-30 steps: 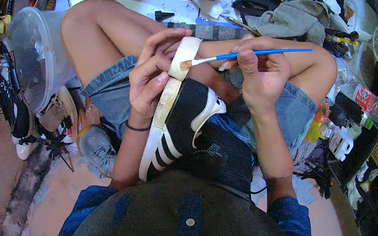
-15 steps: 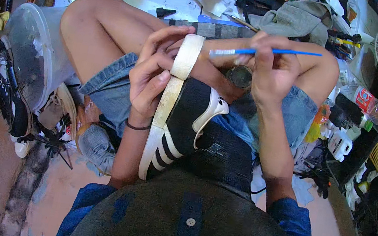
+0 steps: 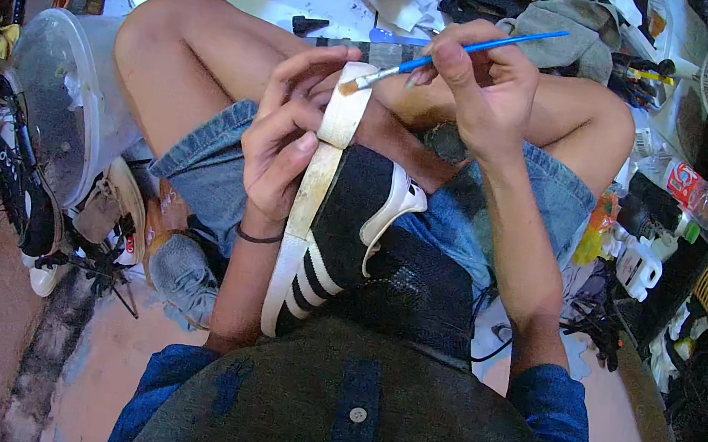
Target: Repairing a shoe by applying masking tape, glue, and paint to the sole area.
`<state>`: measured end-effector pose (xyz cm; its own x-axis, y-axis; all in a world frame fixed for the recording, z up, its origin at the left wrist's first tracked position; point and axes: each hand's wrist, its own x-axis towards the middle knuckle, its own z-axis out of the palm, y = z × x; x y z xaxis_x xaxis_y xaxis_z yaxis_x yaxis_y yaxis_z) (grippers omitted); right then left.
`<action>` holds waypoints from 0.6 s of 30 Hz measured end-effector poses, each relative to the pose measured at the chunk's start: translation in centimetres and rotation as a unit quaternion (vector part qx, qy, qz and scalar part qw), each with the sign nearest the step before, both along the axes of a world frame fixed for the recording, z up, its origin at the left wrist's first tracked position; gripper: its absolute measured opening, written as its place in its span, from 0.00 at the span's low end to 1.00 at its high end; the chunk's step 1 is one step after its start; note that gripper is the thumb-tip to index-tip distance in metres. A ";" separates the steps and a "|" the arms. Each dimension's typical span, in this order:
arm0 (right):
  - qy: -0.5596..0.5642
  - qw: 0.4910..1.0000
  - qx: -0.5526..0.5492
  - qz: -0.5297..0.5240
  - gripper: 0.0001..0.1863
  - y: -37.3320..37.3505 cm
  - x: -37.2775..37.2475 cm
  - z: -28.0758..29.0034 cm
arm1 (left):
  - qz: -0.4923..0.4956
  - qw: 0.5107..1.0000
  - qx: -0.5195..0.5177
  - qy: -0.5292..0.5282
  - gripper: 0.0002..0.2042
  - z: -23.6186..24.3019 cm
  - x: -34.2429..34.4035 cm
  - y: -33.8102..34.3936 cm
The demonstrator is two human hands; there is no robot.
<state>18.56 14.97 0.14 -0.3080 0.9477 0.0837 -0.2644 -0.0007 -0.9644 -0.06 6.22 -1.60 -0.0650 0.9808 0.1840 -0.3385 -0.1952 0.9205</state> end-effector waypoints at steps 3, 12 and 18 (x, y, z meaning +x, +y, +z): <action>-0.022 0.999 -0.021 -0.013 0.09 0.4 0.4 -0.3 | 0.003 1.000 -0.004 0.004 0.16 -0.1 0.0 -0.1; -0.094 0.981 0.160 0.061 0.06 -0.9 0.3 1.9 | 0.005 1.000 0.002 0.012 0.16 0.0 0.0 -0.1; 0.024 0.999 0.033 0.024 0.08 0.3 1.1 -1.0 | 0.007 1.000 0.011 -0.004 0.16 -0.1 0.1 0.0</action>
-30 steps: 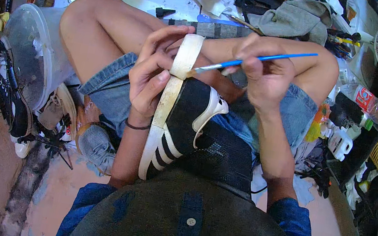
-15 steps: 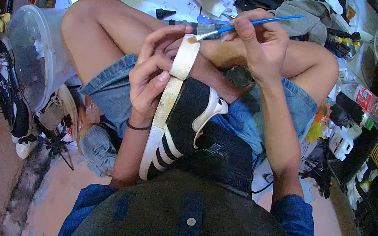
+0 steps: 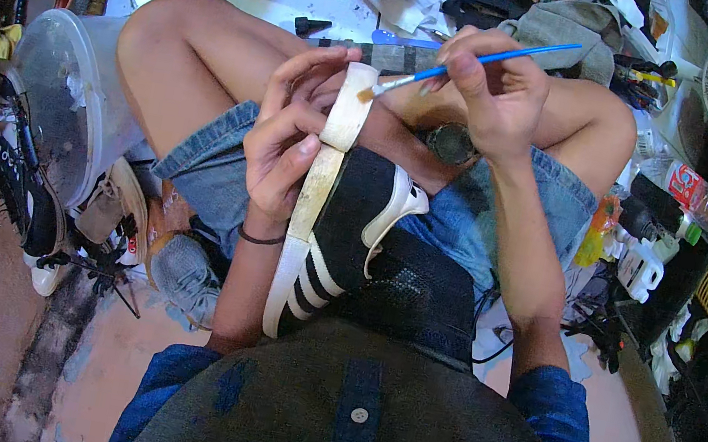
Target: Repairing a shoe by applying masking tape, glue, and paint to the sole area.
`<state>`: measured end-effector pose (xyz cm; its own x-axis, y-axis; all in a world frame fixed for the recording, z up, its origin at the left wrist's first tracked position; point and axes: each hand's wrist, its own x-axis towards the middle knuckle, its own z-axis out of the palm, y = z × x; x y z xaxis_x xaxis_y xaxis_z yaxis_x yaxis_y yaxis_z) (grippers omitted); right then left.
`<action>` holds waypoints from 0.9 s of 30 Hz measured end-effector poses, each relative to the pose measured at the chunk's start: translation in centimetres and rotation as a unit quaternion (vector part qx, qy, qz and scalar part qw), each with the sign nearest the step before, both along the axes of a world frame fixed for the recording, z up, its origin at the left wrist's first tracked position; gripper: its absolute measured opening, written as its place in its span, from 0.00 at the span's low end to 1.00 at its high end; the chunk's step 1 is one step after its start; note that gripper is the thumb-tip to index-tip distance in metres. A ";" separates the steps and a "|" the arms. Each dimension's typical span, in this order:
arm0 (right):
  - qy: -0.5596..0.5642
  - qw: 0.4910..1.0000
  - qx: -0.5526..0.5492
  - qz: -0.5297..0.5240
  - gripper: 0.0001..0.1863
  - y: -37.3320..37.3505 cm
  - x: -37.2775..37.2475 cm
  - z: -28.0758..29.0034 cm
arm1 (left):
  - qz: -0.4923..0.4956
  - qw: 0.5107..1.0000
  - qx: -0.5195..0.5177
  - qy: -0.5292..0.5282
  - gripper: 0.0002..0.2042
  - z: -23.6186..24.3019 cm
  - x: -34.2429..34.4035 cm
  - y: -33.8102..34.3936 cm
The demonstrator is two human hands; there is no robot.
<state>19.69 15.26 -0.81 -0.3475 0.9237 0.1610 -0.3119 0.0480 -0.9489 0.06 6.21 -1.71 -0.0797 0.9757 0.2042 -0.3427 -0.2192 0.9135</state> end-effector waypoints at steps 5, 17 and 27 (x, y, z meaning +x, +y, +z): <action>-0.035 0.998 -0.017 -0.046 0.07 0.6 0.6 -0.3 | 0.008 1.000 -0.012 0.003 0.16 0.1 0.0 -0.2; -0.016 1.000 -0.004 0.002 0.07 1.3 0.3 -0.2 | 0.010 1.000 0.002 0.008 0.16 -0.2 0.0 0.0; -0.063 0.993 0.092 0.029 0.06 -0.3 -1.0 2.5 | -0.005 1.000 0.004 0.010 0.16 0.0 -0.2 0.1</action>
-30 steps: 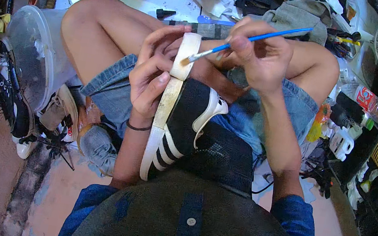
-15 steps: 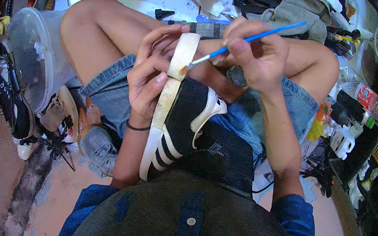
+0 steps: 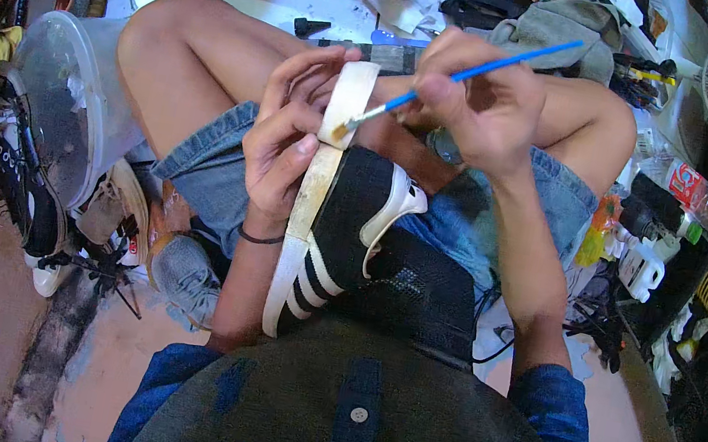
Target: Repairing a shoe by applying masking tape, glue, and paint to the sole area.
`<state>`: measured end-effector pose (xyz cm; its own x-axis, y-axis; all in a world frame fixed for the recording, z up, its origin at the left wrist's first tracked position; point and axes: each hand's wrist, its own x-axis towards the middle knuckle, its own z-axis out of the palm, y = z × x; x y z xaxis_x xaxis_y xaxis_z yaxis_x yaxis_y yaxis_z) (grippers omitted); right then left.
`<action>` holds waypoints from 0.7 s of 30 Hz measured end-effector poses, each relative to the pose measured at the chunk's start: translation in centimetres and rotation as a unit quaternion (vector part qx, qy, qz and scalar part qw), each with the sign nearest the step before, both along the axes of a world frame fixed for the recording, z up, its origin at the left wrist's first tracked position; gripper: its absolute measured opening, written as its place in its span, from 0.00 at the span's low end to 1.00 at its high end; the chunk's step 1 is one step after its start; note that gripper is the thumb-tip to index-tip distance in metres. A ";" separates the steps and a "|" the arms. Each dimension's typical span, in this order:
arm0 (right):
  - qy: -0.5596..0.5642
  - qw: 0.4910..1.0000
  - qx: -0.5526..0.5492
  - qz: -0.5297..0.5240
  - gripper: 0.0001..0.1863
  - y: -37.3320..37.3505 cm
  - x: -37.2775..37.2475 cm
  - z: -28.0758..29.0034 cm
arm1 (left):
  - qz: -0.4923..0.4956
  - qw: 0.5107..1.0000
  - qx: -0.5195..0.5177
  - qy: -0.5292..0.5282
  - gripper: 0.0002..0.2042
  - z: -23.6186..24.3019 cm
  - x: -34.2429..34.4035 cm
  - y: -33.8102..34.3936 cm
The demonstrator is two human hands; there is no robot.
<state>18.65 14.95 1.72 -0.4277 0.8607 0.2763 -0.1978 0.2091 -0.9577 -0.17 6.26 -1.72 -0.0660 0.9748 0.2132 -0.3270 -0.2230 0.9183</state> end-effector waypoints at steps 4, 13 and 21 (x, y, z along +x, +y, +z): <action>0.026 0.996 -0.090 -0.007 0.08 1.2 -0.1 -1.6 | 0.002 1.000 0.005 -0.003 0.16 -0.1 0.2 0.1; 0.063 0.987 -0.122 -0.078 0.07 1.0 0.4 -0.1 | 0.001 1.000 0.000 -0.010 0.15 0.0 0.1 0.0; 0.020 0.995 -0.096 -0.034 0.07 1.3 -0.4 -0.7 | 0.008 1.000 -0.001 -0.012 0.15 0.0 0.2 0.0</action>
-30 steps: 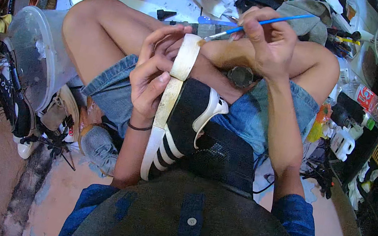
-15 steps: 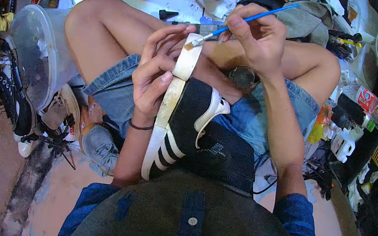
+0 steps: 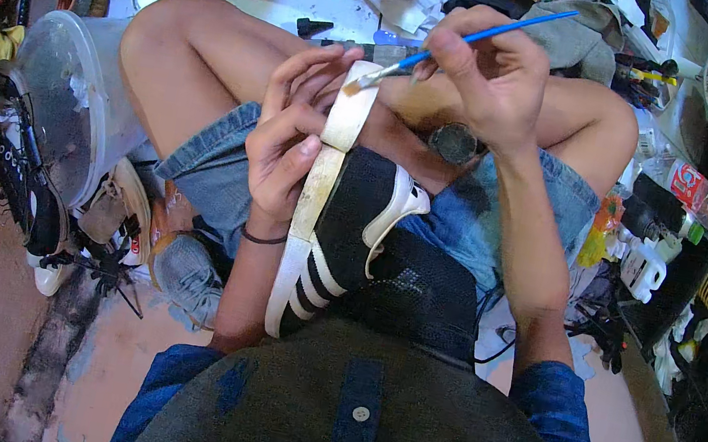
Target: Repairing a shoe by applying masking tape, glue, and paint to the sole area.
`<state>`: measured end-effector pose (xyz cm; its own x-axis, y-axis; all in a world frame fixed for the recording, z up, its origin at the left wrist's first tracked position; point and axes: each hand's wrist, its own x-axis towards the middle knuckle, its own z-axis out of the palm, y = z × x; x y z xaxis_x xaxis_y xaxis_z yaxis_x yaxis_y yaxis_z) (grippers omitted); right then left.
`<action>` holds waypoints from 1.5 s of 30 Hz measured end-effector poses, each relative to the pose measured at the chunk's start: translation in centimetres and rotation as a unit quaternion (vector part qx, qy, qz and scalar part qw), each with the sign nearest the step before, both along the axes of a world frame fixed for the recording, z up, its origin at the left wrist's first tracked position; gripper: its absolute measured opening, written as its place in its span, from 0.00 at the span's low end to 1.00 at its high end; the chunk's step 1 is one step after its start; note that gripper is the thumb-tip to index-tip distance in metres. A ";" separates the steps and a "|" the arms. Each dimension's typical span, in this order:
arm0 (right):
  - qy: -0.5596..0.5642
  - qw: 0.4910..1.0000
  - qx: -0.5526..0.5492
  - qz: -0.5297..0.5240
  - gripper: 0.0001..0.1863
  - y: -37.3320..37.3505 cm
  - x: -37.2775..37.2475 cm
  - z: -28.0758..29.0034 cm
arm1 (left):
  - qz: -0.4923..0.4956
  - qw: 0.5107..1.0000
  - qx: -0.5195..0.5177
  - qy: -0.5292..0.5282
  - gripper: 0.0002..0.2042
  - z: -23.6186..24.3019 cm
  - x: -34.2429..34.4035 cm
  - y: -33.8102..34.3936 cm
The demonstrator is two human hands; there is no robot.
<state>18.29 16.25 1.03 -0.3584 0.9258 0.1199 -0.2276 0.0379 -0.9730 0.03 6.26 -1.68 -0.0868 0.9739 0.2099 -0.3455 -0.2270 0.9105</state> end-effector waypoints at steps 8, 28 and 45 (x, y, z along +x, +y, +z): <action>0.004 1.000 0.005 -0.016 0.06 0.3 0.4 0.0 | 0.001 0.999 -0.008 0.047 0.15 0.1 -0.5 -0.4; -0.019 0.997 0.032 -0.065 0.06 -0.1 1.5 1.8 | -0.034 0.994 -0.091 -0.041 0.28 -0.2 -0.1 -1.9; -0.094 0.973 0.199 -0.074 0.06 -2.3 2.0 2.4 | -0.005 0.983 -0.121 0.139 0.14 1.0 -0.9 -0.8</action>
<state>20.25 13.99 3.46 -0.2760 0.8624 0.4244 -0.0097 0.4391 -0.8984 -0.92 5.51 -0.71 -0.0496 0.9987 -0.0139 -0.0773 0.0101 0.9970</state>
